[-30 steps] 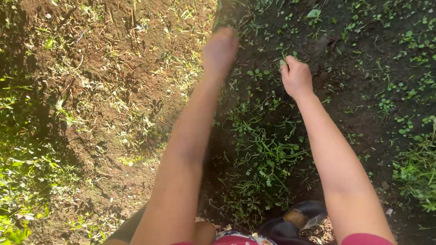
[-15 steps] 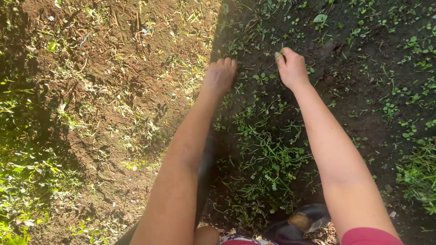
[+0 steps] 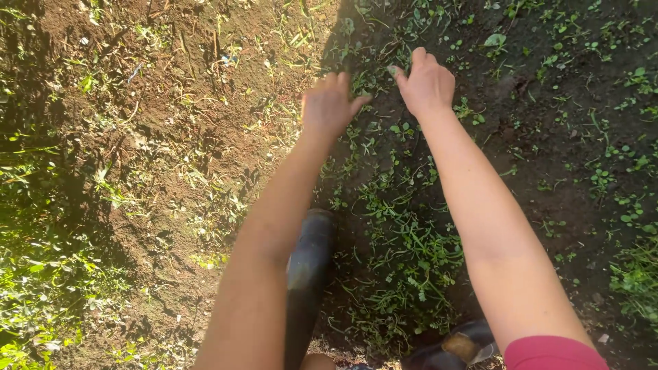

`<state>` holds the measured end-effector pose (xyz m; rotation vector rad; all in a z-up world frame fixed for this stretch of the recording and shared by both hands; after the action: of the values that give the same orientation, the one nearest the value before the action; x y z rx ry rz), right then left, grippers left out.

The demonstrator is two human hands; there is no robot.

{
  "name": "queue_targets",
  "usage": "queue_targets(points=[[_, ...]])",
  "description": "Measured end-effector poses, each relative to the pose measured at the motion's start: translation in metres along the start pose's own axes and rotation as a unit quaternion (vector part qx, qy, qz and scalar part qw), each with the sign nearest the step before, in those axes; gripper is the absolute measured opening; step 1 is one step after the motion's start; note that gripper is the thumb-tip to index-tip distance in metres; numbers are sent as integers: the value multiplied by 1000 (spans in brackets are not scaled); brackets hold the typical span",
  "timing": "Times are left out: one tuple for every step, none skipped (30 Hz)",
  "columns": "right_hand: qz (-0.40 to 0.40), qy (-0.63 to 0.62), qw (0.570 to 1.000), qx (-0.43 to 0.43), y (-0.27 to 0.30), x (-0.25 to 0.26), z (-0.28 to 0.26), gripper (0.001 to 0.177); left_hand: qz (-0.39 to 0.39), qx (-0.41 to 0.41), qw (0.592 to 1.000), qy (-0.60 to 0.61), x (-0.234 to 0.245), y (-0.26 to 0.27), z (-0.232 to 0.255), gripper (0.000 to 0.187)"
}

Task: Removing weeds from a patch of soil in a garden area using hands.

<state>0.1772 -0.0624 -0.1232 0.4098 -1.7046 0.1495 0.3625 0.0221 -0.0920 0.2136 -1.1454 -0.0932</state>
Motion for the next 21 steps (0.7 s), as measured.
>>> queue_targets(points=[[9, 47, 999, 11, -2, -4, -3, 41, 4, 9, 1000, -10, -5, -5, 7, 65], [18, 94, 995, 22, -3, -8, -6, 38, 8, 17, 1000, -21, -10, -9, 14, 68], [17, 94, 995, 22, -5, -14, -4, 38, 7, 17, 1000, -21, -24, -13, 9, 68], [22, 126, 991, 39, -7, -19, -5, 31, 29, -8, 999, -45, -36, -17, 8, 58], [27, 159, 985, 55, -7, -25, -5, 23, 51, -34, 996, -69, -48, -19, 8, 48], [25, 159, 985, 55, -5, -30, -1, 23, 49, -34, 996, -68, -57, -17, 4, 48], [25, 169, 983, 61, -6, -34, 2, 18, 57, -70, 991, -97, -63, -16, 4, 33], [25, 180, 981, 67, -7, -38, 4, 12, 65, -105, 984, -125, -69, -14, 5, 17], [27, 181, 981, 66, -8, -36, 6, 12, 67, -106, 984, -125, -71, -16, 3, 17], [29, 182, 981, 68, -8, -34, 7, 10, 65, -126, 980, -136, -74, -18, 3, 11], [29, 182, 980, 71, -8, -33, 8, 8, 62, -146, 976, -147, -78, -18, 3, 6], [30, 183, 980, 70, -6, -30, 8, 8, 62, -146, 976, -147, -79, -18, 2, 6], [38, 173, 981, 74, -5, -27, 7, 8, 58, -156, 975, -147, -82, -18, 2, 5], [46, 164, 982, 78, -4, -24, 5, 8, 53, -166, 974, -148, -84, -18, 1, 4], [47, 163, 982, 79, -5, -24, 4, 8, 54, -164, 974, -148, -82, -18, -2, 4], [50, 157, 983, 79, -7, -23, 2, 9, 43, -167, 973, -152, -82, -18, -5, 4], [52, 151, 984, 79, -7, -23, 2, 10, 30, -170, 973, -156, -83, -17, -8, 5], [52, 150, 984, 80, -8, -27, 6, 10, 30, -169, 973, -156, -80, -17, -12, 5], [56, 169, 981, 82, -11, -30, 9, 9, -2, -159, 974, -164, -79, -18, -19, 6], [60, 188, 977, 85, -13, -33, 12, 8, -34, -149, 973, -171, -79, -18, -27, 7], [60, 186, 977, 86, -12, -32, 29, 8, -34, -148, 973, -172, -64, -16, -34, 7]])
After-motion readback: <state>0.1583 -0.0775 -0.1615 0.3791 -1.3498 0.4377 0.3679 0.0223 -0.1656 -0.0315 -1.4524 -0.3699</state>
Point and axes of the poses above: each hand's wrist, its own y-axis away from the middle knuckle, its own x-axis out of the back of the hand, z = x × y, the point moved 6 cm from there along -y, towards the middle knuckle, and after that the axes turned 10 degrees about y, right-handed, at the moved point
